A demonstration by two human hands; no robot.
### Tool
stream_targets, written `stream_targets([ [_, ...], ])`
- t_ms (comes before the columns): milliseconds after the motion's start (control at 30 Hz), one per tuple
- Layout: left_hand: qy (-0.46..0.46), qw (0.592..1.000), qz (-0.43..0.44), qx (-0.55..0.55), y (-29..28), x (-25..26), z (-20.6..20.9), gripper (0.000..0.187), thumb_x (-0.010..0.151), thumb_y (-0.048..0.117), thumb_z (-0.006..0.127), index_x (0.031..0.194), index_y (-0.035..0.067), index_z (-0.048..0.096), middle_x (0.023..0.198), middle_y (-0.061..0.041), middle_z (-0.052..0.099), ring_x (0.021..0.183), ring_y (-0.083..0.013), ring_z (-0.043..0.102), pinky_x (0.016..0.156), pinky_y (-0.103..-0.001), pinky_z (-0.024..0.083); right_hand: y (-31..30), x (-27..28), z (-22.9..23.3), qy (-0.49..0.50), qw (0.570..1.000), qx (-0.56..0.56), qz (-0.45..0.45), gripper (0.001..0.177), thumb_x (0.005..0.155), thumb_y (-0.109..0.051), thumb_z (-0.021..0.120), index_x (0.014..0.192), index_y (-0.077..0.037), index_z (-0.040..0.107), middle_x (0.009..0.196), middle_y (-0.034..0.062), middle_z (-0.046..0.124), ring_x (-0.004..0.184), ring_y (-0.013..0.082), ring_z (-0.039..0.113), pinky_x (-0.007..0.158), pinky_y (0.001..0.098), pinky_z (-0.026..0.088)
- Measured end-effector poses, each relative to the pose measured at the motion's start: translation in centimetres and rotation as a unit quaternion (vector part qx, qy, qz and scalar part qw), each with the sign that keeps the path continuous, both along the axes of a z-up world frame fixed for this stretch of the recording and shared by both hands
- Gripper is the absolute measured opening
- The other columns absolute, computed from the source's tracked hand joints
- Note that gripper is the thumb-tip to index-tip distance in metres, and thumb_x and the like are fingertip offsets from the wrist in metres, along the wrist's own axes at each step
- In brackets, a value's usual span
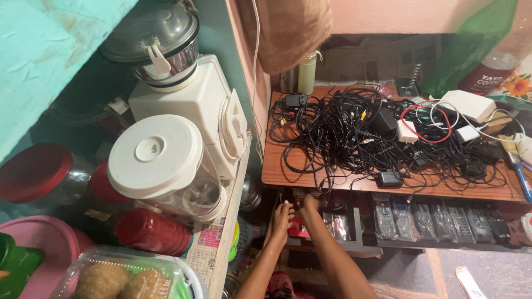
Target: The person organizes various electronic items and cables, picking up a white multi-plug adapter, handling a large bundle of tangled black cables, and moving small packaged accessories within a drawer.
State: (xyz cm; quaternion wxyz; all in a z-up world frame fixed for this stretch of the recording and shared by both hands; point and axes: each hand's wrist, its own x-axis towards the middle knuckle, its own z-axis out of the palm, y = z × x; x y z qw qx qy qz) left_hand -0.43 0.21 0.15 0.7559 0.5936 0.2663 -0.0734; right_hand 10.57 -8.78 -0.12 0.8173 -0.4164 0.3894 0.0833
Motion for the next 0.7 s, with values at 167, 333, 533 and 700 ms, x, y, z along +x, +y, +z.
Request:
stream_targets([
  [167, -0.003, 1.000, 0.006, -0.003, -0.1, 0.0, 0.2, 0.066, 0.096, 0.060, 0.050, 0.133, 0.006, 0.061, 0.130, -0.015, 0.063, 0.116, -0.0259, 0.061, 0.087, -0.040, 0.055, -0.1, 0.3, -0.7, -0.002, 0.999, 0.031, 0.023, 0.023, 0.099, -0.008, 0.046, 0.109, 0.004, 0.064, 0.091, 0.0196, 0.071, 0.071, 0.0298, 0.069, 0.053, 0.0382, 0.055],
  [333, -0.002, 1.000, 0.006, -0.006, -0.4, 0.0, 0.4, 0.064, 0.098, 0.059, 0.050, 0.133, 0.007, 0.060, 0.131, -0.015, 0.063, 0.115, -0.0258, 0.062, 0.089, -0.039, 0.055, -1.2, -0.1, 0.1, 0.009, 0.998, 0.021, 0.066, 0.027, 0.101, -0.018, 0.043, 0.113, -0.006, 0.064, 0.102, 0.0123, 0.071, 0.087, 0.0275, 0.068, 0.064, 0.0411, 0.054],
  [533, -0.028, 0.997, 0.012, 0.067, -1.9, 1.8, 0.1, 0.067, 0.098, 0.060, 0.044, 0.136, 0.007, 0.059, 0.135, -0.006, 0.065, 0.108, -0.0215, 0.063, 0.086, -0.037, 0.055, -2.5, -1.3, 1.6, -0.024, 0.991, 0.109, 0.068, 0.031, 0.106, -0.022, 0.035, 0.119, -0.007, 0.058, 0.113, 0.0127, 0.068, 0.103, 0.0285, 0.066, 0.085, 0.0468, 0.054],
  [700, -0.076, 0.993, 0.075, 0.058, -2.4, 2.5, 0.1, 0.063, 0.101, 0.058, 0.041, 0.136, 0.009, 0.058, 0.132, -0.008, 0.064, 0.101, -0.0201, 0.065, 0.081, -0.036, 0.055, -4.3, -2.4, 1.6, -0.021, 0.992, 0.096, 0.081, 0.028, 0.106, -0.024, 0.037, 0.118, -0.010, 0.058, 0.113, 0.0107, 0.066, 0.107, 0.0269, 0.063, 0.088, 0.0474, 0.053],
])
